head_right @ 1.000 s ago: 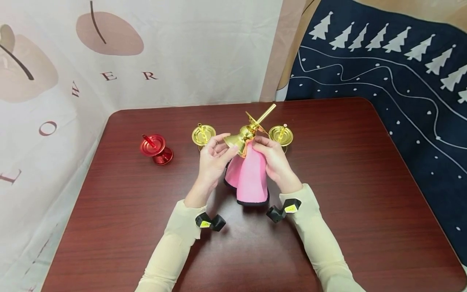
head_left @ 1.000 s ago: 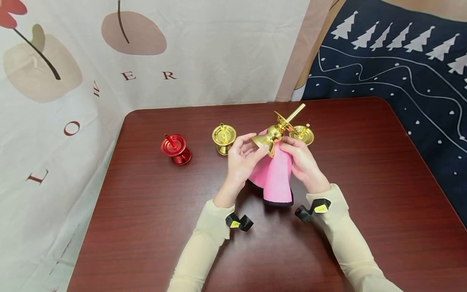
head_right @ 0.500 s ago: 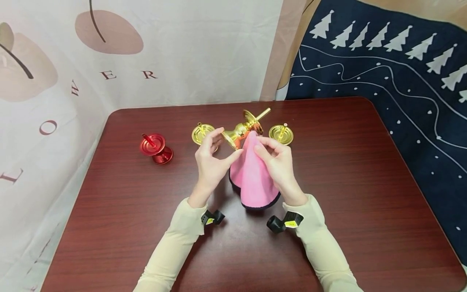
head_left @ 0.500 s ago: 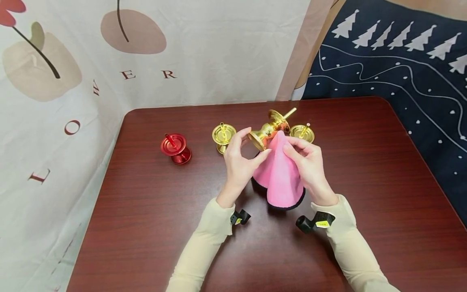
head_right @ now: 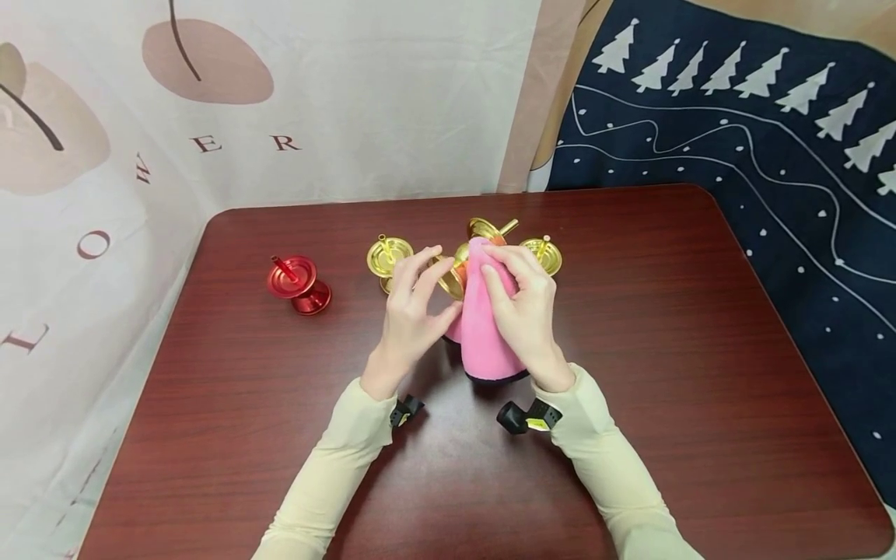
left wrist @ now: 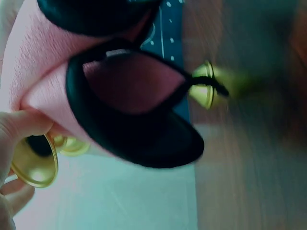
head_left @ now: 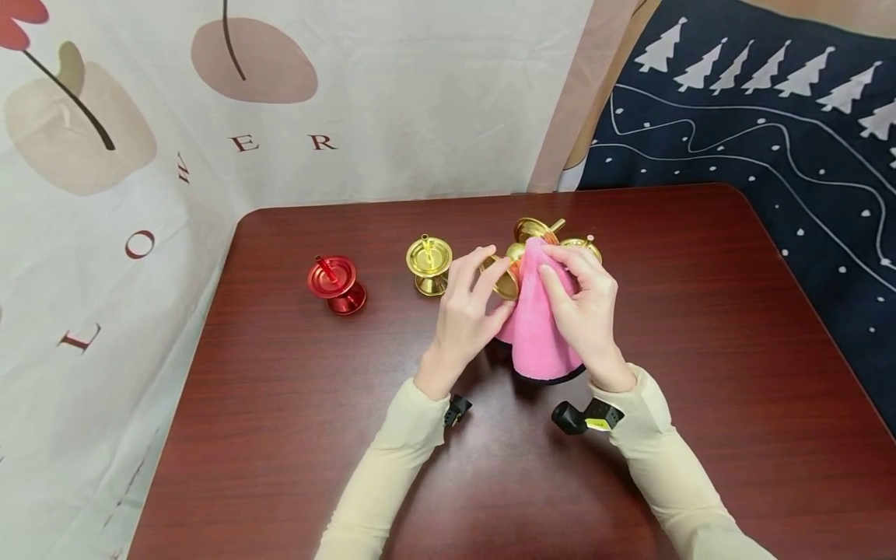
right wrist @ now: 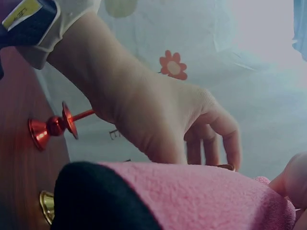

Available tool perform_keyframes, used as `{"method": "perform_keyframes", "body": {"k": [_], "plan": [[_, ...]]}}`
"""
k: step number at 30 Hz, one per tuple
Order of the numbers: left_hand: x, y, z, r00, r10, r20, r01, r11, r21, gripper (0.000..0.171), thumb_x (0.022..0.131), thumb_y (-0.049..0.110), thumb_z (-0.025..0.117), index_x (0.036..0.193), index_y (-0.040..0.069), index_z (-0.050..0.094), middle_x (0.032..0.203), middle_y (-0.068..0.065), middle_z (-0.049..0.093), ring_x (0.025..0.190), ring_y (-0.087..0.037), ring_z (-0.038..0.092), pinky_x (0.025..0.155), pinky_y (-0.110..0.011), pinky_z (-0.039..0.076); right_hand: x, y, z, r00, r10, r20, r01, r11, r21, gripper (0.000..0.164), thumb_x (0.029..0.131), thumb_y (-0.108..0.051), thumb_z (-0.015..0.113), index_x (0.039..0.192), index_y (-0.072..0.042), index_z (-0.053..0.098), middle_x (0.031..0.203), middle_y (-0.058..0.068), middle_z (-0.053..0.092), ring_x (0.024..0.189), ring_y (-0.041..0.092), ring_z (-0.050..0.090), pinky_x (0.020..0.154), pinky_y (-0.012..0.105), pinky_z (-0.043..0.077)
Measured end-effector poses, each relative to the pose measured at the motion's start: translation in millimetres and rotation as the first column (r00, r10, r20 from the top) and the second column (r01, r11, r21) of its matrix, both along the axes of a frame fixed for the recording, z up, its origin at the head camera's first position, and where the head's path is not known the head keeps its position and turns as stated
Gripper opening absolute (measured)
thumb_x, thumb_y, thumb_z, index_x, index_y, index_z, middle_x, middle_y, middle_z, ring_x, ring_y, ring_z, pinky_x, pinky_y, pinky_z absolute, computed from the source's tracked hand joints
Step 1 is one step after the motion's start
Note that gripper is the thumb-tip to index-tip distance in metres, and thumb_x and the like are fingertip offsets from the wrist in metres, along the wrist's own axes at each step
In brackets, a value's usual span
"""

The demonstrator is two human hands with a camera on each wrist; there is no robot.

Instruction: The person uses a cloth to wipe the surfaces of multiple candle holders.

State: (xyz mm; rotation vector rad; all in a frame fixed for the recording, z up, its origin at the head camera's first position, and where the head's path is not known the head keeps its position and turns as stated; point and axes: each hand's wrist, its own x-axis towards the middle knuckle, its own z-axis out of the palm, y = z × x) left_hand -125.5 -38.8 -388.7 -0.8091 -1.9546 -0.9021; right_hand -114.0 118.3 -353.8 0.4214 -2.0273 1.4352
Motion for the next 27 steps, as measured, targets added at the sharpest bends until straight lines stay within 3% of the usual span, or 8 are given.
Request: {"method": "perform_keyframes", "body": {"k": [4, 8, 15, 19, 23, 27], "plan": [[-1.8, -3, 2.2, 0.995, -0.015, -0.102, 0.007, 0.997, -0.076, 0.044, 0.067, -0.002, 0.074, 0.108, 0.000, 0.060, 0.114, -0.024, 0.056, 0.105, -0.040, 0.053, 0.100, -0.039, 0.040, -1.1, -2, 4.0, 0.999, -0.008, -0.050, 0.012, 0.997, 0.081, 0.019, 0.080, 0.007, 0.066, 0.099, 0.008, 0.068, 0.094, 0.021, 0.065, 0.090, 0.027, 0.059, 0.079, 0.017, 0.044], [-2.6, -5, 3.4, 0.989, -0.016, -0.144, 0.002, 0.995, -0.097, 0.043, 0.068, -0.002, 0.072, 0.109, 0.001, 0.059, 0.114, -0.023, 0.056, 0.107, -0.038, 0.054, 0.100, -0.037, 0.039, -1.3, -2, 6.4, 0.996, 0.003, -0.086, 0.013, 0.984, 0.176, 0.020, 0.081, 0.005, 0.066, 0.100, 0.005, 0.068, 0.094, 0.020, 0.064, 0.087, 0.027, 0.060, 0.077, 0.015, 0.043], [-3.9, -6, 2.1, 0.993, -0.019, -0.117, 0.013, 0.999, -0.050, 0.046, 0.066, 0.001, 0.077, 0.109, 0.000, 0.061, 0.115, -0.024, 0.055, 0.105, -0.041, 0.053, 0.100, -0.040, 0.039, 1.8, 1, -0.5, 0.992, 0.056, -0.115, -0.022, 0.961, 0.274, 0.022, 0.079, 0.007, 0.067, 0.100, 0.004, 0.069, 0.094, 0.018, 0.064, 0.087, 0.026, 0.061, 0.078, 0.014, 0.044], [-4.8, -7, 0.6, 0.997, -0.002, -0.083, 0.001, 1.000, -0.012, 0.047, 0.067, 0.005, 0.079, 0.110, 0.000, 0.060, 0.115, -0.024, 0.054, 0.103, -0.040, 0.052, 0.096, -0.041, 0.041, 3.5, 5, -6.4, 0.992, 0.102, -0.073, -0.076, 0.951, 0.299, 0.021, 0.077, 0.009, 0.068, 0.098, 0.004, 0.069, 0.092, 0.016, 0.064, 0.084, 0.024, 0.059, 0.073, 0.015, 0.043], [-5.2, -8, 0.1, 0.999, 0.014, -0.043, -0.013, 1.000, 0.018, 0.049, 0.067, 0.009, 0.080, 0.110, -0.001, 0.059, 0.114, -0.023, 0.054, 0.099, -0.037, 0.052, 0.089, -0.042, 0.043, 4.6, 8, -5.7, 0.997, 0.055, -0.057, -0.036, 0.955, 0.295, 0.020, 0.077, 0.009, 0.068, 0.096, 0.004, 0.069, 0.092, 0.017, 0.064, 0.083, 0.025, 0.059, 0.072, 0.015, 0.041], [-4.7, -8, -0.2, 0.999, 0.023, -0.029, -0.023, 1.000, 0.017, 0.050, 0.067, 0.011, 0.081, 0.111, -0.001, 0.059, 0.113, -0.023, 0.055, 0.097, -0.036, 0.053, 0.086, -0.042, 0.044, 2.6, 3, 0.1, 0.995, -0.014, -0.099, 0.033, 0.981, 0.191, 0.018, 0.078, 0.009, 0.067, 0.095, 0.005, 0.069, 0.092, 0.019, 0.064, 0.083, 0.027, 0.058, 0.074, 0.014, 0.041]]}}
